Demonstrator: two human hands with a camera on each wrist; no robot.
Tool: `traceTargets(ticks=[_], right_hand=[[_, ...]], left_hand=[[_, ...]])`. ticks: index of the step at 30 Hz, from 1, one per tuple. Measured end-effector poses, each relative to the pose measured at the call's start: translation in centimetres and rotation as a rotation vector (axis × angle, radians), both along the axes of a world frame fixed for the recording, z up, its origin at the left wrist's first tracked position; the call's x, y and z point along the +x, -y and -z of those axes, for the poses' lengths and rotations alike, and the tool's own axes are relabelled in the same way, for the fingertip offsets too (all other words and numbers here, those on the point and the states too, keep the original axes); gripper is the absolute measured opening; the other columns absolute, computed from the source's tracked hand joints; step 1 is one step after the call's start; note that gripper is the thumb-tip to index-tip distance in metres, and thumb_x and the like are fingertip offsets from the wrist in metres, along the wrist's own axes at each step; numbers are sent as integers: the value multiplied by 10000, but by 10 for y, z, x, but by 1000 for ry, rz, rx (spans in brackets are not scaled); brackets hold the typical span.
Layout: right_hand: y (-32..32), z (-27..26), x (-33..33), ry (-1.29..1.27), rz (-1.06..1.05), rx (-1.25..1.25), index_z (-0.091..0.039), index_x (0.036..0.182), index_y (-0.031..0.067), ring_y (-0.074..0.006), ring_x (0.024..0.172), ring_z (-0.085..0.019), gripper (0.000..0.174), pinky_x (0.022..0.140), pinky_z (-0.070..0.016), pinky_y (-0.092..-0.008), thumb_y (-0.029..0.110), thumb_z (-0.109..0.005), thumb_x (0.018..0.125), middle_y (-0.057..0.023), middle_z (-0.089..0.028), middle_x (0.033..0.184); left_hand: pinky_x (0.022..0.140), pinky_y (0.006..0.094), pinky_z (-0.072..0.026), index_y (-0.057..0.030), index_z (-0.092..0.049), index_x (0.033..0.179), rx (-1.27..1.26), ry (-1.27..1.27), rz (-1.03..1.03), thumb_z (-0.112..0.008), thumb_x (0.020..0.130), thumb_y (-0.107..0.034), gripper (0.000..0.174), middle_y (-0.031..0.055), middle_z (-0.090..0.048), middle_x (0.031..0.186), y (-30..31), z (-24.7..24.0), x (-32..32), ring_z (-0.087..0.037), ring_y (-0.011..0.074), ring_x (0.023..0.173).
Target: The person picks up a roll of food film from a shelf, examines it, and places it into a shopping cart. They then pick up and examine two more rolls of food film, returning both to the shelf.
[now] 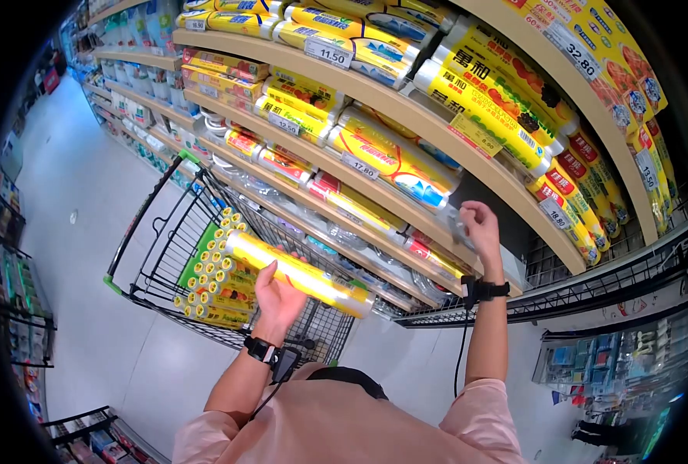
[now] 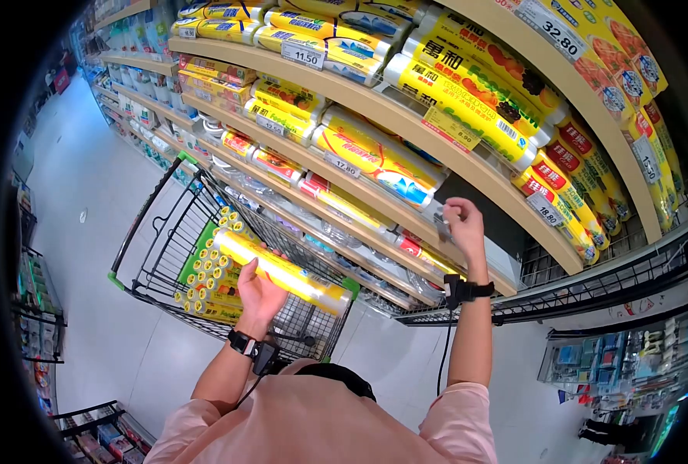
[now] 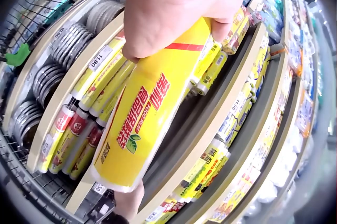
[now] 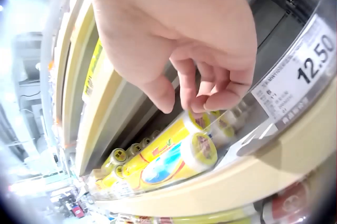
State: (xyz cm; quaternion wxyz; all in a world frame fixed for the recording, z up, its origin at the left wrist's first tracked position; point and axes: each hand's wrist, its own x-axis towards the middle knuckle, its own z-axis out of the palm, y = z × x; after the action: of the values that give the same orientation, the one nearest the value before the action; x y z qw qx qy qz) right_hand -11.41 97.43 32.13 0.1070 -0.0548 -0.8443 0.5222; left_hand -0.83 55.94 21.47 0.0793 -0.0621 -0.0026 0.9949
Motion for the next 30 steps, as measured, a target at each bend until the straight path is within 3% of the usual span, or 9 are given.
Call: traceTargets(ticks=[7,10,11,15,20,24,25,27,30], right_hand=[[62,4,101,183,-276,-63,-653,1083,14,-43,667,-549,192,590,-452,-203,116,-665,921,-5,-630,863],[79,9,125,265,-379,-256,-578,1207,19,-84,686,-615,242,568,-498,-234,96,-542,981,-10,-589,836],[78,15,131,288,-390,-289,-559,1225,19,-138,658,-646,273,539,-508,-251,159,-437,1026,-35,-575,826],[69,31,153,271,-260,-557,-521,1251,5,-199,584,-618,481,519,-495,-280,412,-361,1053,-68,-589,768],[74,34,170,117,-96,-729,-455,1333,9,-202,606,-634,407,504,-499,-284,271,-487,1023,-127,-620,882],[64,48,173,-27,-51,-816,-441,1364,19,-225,759,-656,459,619,-545,-306,100,-608,945,-186,-602,1122],[68,44,175,-85,-38,-819,-444,1361,14,-231,794,-656,466,643,-550,-311,79,-616,934,-187,-593,1143],[72,35,181,-153,-55,-865,-459,1341,0,-241,957,-643,507,753,-574,-346,-23,-652,872,-173,-559,1223],[76,37,183,-205,-85,-651,-465,1338,32,-258,1027,-634,516,802,-566,-384,1,-671,866,-164,-580,1236]], left_hand=[[1178,494,-246,-114,-425,1381,-115,-68,21,-567,977,-301,468,84,-484,1372,-41,-13,-11,-424,272,1327],[1180,501,-263,-126,-375,1412,-177,-88,97,-577,973,-267,504,137,-425,1432,-59,-19,-16,-398,300,1356],[1177,495,-276,-111,-391,1404,-187,-107,88,-593,963,-267,510,135,-441,1425,-65,-21,-16,-407,296,1353],[1160,471,-327,-73,-408,1396,-269,-186,79,-634,940,-218,530,129,-480,1409,-88,-39,-11,-442,283,1332],[1126,436,-372,-138,-370,1444,-425,-231,221,-610,949,-58,555,131,-492,1401,-95,-45,-10,-479,264,1295],[1085,455,-406,-171,-339,1473,-365,-227,507,-591,981,-217,555,115,-507,1388,-76,-45,-24,-505,269,1252],[1058,469,-427,-157,-389,1435,-450,-248,501,-574,986,-339,519,103,-525,1352,-69,-41,-27,-522,271,1215],[1029,454,-456,-126,-424,1393,-458,-177,549,-573,981,-381,507,93,-547,1302,-46,-34,-43,-546,259,1173],[969,427,-512,-51,-495,1292,-518,-67,563,-566,971,-447,515,95,-586,1200,-21,-37,-57,-598,251,1082]])
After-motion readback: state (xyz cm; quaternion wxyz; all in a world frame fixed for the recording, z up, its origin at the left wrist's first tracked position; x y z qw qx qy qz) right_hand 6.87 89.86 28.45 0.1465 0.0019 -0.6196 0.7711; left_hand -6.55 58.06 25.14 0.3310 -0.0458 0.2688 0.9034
